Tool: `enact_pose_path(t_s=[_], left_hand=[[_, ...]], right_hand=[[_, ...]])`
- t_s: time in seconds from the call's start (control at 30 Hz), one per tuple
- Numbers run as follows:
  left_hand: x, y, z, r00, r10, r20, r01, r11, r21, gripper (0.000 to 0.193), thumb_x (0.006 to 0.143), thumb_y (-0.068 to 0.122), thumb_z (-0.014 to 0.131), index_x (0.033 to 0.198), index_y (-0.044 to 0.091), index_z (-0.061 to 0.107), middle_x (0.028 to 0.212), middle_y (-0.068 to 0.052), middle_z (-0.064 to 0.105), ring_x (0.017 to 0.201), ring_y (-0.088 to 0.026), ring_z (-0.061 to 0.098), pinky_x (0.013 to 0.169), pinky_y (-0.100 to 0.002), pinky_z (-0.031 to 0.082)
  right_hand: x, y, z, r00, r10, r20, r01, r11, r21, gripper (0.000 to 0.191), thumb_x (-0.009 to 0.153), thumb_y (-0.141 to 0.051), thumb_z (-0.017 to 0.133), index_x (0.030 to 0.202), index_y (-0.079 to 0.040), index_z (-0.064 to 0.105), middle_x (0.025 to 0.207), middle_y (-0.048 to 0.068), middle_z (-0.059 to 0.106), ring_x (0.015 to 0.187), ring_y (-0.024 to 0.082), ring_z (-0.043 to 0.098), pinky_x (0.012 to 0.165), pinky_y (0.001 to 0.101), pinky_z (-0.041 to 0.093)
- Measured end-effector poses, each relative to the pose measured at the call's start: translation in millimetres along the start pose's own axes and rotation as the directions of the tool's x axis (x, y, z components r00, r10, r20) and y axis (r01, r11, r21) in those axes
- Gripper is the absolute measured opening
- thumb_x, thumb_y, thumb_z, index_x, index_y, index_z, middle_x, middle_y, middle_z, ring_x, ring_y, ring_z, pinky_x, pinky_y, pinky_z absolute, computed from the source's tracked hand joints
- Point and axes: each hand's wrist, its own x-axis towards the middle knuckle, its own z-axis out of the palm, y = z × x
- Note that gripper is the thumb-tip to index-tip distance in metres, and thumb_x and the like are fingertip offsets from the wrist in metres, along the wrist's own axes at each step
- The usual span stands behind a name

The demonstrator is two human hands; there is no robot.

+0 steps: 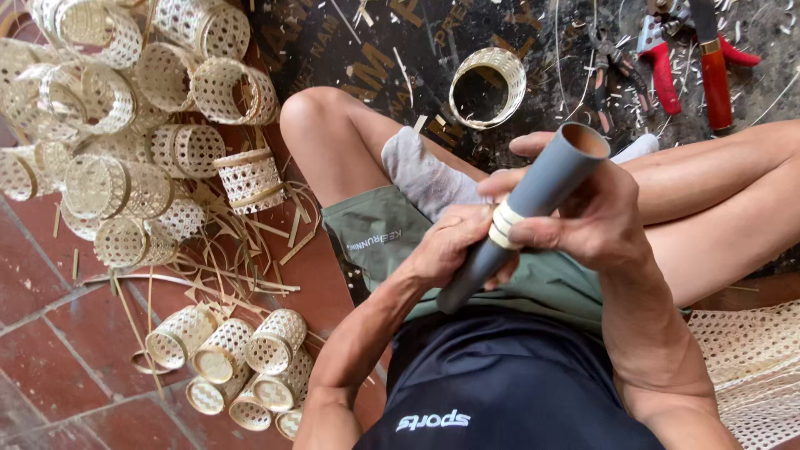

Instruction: The person sits cross-legged on the floor and weaves thin bamboo strips into small cylindrical baskets. They use a cylindrical metal form to shape the basket, then remove it and continue weaving the rim by hand. Finished baskets are placed nearby.

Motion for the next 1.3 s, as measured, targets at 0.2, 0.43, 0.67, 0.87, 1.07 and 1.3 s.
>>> enact_pose_path(t_s=[0.2, 0.43, 0.67, 0.87, 1.07, 1.3], left_hand=[[9, -49, 9, 0.965, -0.090, 0.247, 0.214, 0.815, -0.538, 0.037, 0.097, 0.031, 0.059, 0.129, 0.012, 0.059, 0.085, -0.017, 0.064, 0.065, -0.030, 0.069, 0.054, -0.040, 0.055], [24, -42, -9, 0.948, -0.123, 0.295, 0.230, 0.904, -0.361, 0.049, 0.111, 0.046, 0.048, 0.117, 0.001, 0.064, 0.088, -0.020, 0.066, 0.070, -0.028, 0.065, 0.059, -0.037, 0.051], [31, 85, -3, 0.917, 0.354, -0.185, -0.016, 0.495, 0.869, 0.039, 0.111, 0.034, 0.049, 0.129, 0.003, 0.065, 0.096, -0.014, 0.068, 0.081, -0.021, 0.065, 0.071, -0.037, 0.052], [30, 148, 7, 0.926, 0.371, 0.069, -0.037, -0.094, 0.995, 0.045, 0.105, 0.044, 0.061, 0.130, 0.007, 0.063, 0.100, -0.011, 0.075, 0.092, -0.026, 0.074, 0.079, -0.038, 0.059], [44, 180, -41, 0.938, 0.329, 0.109, -0.030, -0.237, 0.971, 0.059, 0.086, 0.055, 0.073, 0.120, 0.006, 0.068, 0.096, -0.012, 0.076, 0.085, -0.025, 0.075, 0.074, -0.038, 0.060], [96, 229, -153, 0.705, 0.697, -0.130, 0.517, -0.381, 0.766, 0.037, 0.111, 0.044, 0.064, 0.106, 0.008, 0.071, 0.096, -0.013, 0.073, 0.084, -0.030, 0.070, 0.075, -0.047, 0.053]], right_hand=[[-20, 18, 10, 0.955, -0.246, 0.167, 0.244, 0.969, 0.033, 0.044, 0.081, 0.005, 0.073, 0.122, 0.002, 0.057, 0.095, 0.017, 0.072, 0.093, 0.027, 0.074, 0.093, 0.0465, 0.063], [2, 32, 10, 0.977, -0.210, 0.036, 0.204, 0.970, 0.129, 0.036, 0.092, -0.003, 0.068, 0.122, 0.006, 0.051, 0.090, 0.016, 0.071, 0.086, 0.028, 0.072, 0.089, 0.0466, 0.064], [47, 24, 17, 0.965, -0.127, -0.229, 0.215, 0.883, 0.418, 0.046, 0.093, -0.018, 0.072, 0.127, 0.007, 0.054, 0.118, 0.014, 0.069, 0.108, 0.023, 0.068, 0.100, 0.0357, 0.056], [56, 39, -10, 0.976, 0.135, -0.172, -0.034, 0.871, 0.490, 0.031, 0.098, 0.000, 0.070, 0.126, 0.011, 0.061, 0.110, 0.016, 0.069, 0.096, 0.021, 0.069, 0.085, 0.0336, 0.056], [92, 85, -30, 0.915, 0.011, -0.403, 0.108, 0.956, 0.272, 0.020, 0.099, 0.003, 0.065, 0.117, 0.012, 0.068, 0.097, 0.014, 0.075, 0.078, 0.016, 0.071, 0.068, 0.0273, 0.059], [68, 110, -60, 0.909, 0.202, -0.364, -0.009, 0.884, 0.468, 0.016, 0.096, 0.001, 0.067, 0.111, 0.007, 0.068, 0.089, 0.014, 0.073, 0.061, 0.014, 0.068, 0.048, 0.0250, 0.052]])
